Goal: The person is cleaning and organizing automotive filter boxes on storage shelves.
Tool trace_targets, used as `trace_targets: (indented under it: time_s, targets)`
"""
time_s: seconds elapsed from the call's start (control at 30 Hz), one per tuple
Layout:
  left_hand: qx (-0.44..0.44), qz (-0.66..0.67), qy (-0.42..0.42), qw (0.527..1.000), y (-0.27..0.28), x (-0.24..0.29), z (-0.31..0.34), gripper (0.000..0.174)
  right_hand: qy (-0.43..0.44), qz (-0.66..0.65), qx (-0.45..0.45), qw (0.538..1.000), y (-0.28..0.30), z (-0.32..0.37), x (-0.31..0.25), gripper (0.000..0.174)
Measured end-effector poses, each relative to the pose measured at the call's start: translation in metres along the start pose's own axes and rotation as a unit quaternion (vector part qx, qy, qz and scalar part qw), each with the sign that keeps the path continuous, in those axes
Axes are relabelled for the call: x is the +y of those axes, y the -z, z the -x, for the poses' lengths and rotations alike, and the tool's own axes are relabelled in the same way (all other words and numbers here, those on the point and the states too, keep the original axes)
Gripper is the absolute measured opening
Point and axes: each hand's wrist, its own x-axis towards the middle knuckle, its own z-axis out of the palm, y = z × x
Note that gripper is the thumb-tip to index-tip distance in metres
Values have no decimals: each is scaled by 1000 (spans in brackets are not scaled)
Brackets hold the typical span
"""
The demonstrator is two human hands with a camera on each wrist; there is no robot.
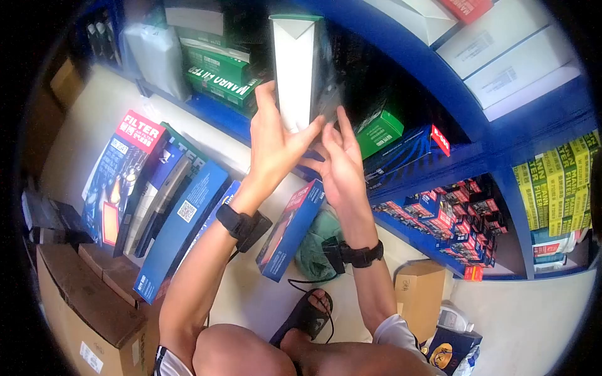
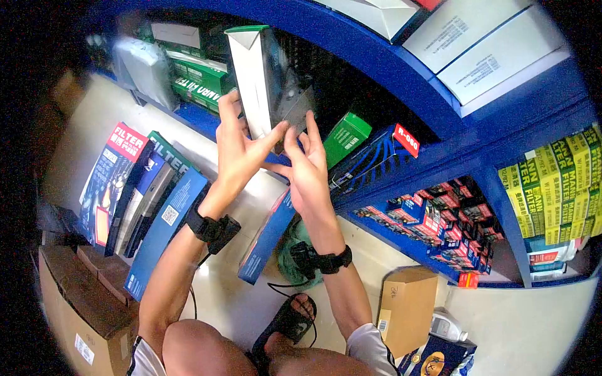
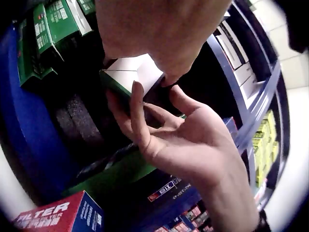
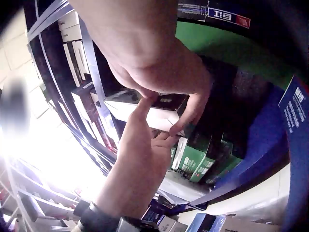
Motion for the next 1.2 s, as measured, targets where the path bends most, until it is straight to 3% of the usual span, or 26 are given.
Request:
trace_targets:
  time_s: [0.1, 0.17, 0.37, 0.53, 0.63, 0.67, 0.9, 0.97, 1.1, 1.17, 1.2]
  targets:
    - [-23, -13, 14, 1000, -1, 1, -7, 83, 8, -31, -3, 999, 0, -8, 4, 69]
    - [-13, -105, -58, 993, -3, 0, -11, 82, -1, -48, -6, 999, -2, -11, 5, 66]
    - [-48, -98, -106, 988, -14, 5, -25, 84, 36, -104, -11, 994, 3, -30, 17, 65]
    - [-5, -110, -145, 983, -28, 1, -23, 88, 91, -164, -33, 982, 6, -41, 15, 58]
    - [-2, -107, -142, 984, -31, -2, -25, 90, 77, -226, -17, 971, 3, -37, 19, 53]
    - [10, -130, -176, 976, -33, -7, -28, 91, 65, -236, -7, 970, 4, -35, 21, 51]
    - [-18, -169, -125, 977, -30, 5, -30, 83, 58, -298, -19, 953, 13, -38, 36, 57]
    - [-45, -90, -68, 993, -28, 10, -28, 80, 69, -287, -17, 955, 11, -37, 37, 59]
    - [-20, -101, -47, 994, -19, 8, -11, 78, 30, -223, -17, 974, 14, -25, 32, 57]
    - [-20, -105, -27, 994, -13, -2, -3, 79, -54, -20, 17, 998, 21, -22, 31, 55]
    - [-24, -117, -34, 992, -9, -9, 1, 79, -26, 82, 32, 996, 26, -18, 30, 58]
